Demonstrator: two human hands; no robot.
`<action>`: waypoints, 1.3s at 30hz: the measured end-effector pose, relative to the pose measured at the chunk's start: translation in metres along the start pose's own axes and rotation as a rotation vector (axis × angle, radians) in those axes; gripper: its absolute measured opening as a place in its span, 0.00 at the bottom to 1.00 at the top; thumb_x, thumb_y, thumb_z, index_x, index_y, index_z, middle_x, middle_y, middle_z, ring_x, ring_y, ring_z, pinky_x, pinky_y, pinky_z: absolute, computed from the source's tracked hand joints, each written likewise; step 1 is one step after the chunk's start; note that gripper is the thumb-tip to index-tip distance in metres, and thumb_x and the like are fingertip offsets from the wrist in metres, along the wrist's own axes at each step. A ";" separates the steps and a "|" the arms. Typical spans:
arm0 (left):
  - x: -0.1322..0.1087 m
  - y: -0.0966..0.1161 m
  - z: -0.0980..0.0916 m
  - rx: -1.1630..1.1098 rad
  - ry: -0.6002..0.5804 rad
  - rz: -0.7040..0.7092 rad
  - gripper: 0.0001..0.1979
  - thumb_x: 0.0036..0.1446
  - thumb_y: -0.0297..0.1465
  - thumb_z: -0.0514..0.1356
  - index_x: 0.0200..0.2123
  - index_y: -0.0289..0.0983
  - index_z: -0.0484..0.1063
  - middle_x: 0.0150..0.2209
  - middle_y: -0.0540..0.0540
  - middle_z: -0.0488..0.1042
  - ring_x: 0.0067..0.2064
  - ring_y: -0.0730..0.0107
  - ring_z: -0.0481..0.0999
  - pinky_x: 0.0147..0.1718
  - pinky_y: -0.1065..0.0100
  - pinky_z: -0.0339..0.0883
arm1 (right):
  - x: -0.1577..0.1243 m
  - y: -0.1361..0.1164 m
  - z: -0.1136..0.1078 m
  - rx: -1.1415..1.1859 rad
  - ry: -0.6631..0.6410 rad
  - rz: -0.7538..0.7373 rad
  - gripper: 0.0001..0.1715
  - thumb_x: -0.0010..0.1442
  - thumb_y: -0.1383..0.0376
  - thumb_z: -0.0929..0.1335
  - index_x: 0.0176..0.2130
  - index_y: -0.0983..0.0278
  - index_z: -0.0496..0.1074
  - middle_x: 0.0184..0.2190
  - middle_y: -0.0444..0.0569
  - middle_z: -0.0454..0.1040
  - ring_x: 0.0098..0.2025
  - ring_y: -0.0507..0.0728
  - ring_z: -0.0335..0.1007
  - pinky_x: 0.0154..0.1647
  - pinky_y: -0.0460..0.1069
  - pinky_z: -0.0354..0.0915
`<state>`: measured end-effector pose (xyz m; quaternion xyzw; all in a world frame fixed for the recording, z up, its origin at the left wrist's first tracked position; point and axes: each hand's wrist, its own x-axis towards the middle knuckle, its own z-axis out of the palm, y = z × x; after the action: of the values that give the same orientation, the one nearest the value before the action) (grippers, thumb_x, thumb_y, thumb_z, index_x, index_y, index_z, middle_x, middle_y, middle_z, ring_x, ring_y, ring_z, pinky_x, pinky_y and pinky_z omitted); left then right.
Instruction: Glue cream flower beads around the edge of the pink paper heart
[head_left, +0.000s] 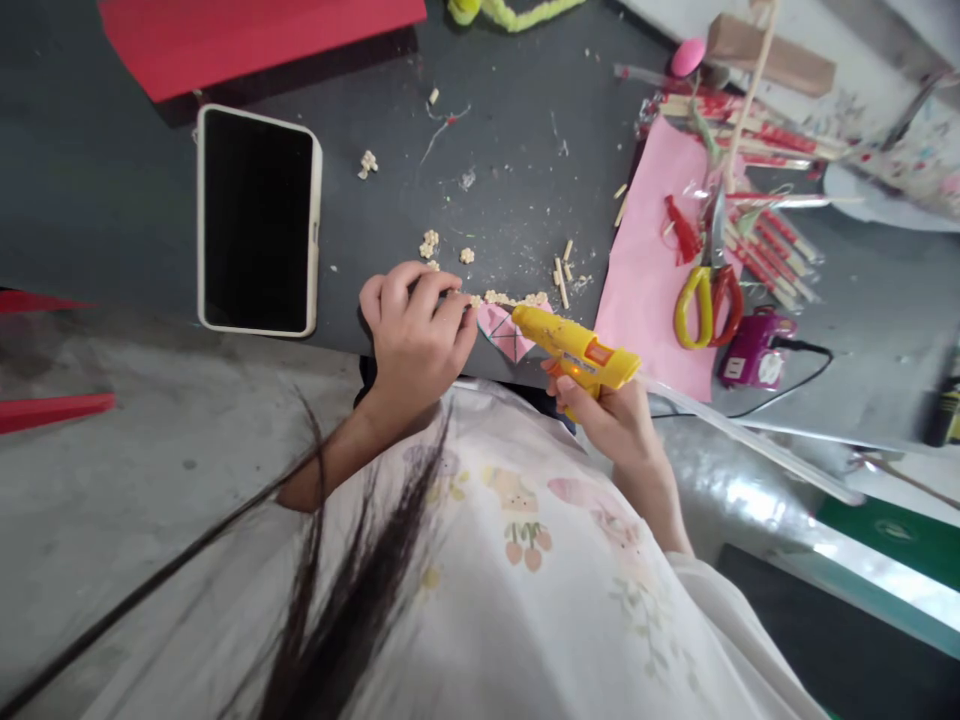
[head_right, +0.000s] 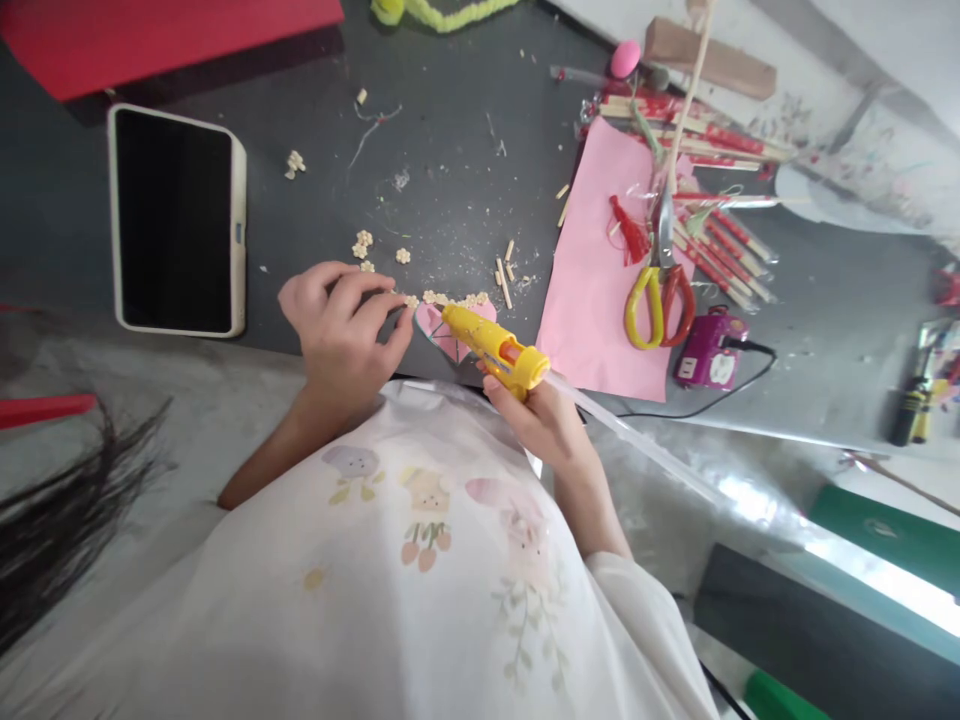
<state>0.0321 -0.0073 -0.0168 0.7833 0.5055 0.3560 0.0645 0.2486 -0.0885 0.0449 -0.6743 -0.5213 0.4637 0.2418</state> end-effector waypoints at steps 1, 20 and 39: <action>0.001 0.000 0.000 0.002 -0.010 0.007 0.02 0.62 0.33 0.60 0.35 0.43 0.72 0.43 0.52 0.79 0.50 0.59 0.71 0.48 0.52 0.58 | 0.000 0.000 0.000 0.016 0.003 0.010 0.14 0.63 0.55 0.67 0.44 0.61 0.75 0.33 0.48 0.76 0.33 0.55 0.72 0.33 0.52 0.71; 0.000 -0.001 0.000 -0.091 -0.138 -0.078 0.06 0.66 0.38 0.56 0.39 0.49 0.73 0.46 0.54 0.78 0.54 0.59 0.68 0.56 0.49 0.51 | 0.000 0.011 0.002 0.087 -0.007 0.092 0.17 0.62 0.52 0.67 0.43 0.61 0.76 0.32 0.46 0.76 0.28 0.52 0.68 0.28 0.50 0.68; 0.001 0.005 -0.018 -0.253 0.004 -0.154 0.11 0.64 0.43 0.58 0.35 0.46 0.77 0.38 0.50 0.79 0.48 0.63 0.73 0.53 0.52 0.67 | 0.000 0.003 -0.001 0.507 -0.138 0.110 0.21 0.57 0.44 0.69 0.35 0.58 0.72 0.24 0.45 0.71 0.21 0.52 0.63 0.19 0.49 0.62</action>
<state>0.0249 -0.0140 -0.0008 0.7271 0.5154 0.4124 0.1890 0.2510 -0.0890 0.0430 -0.5863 -0.3664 0.6369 0.3411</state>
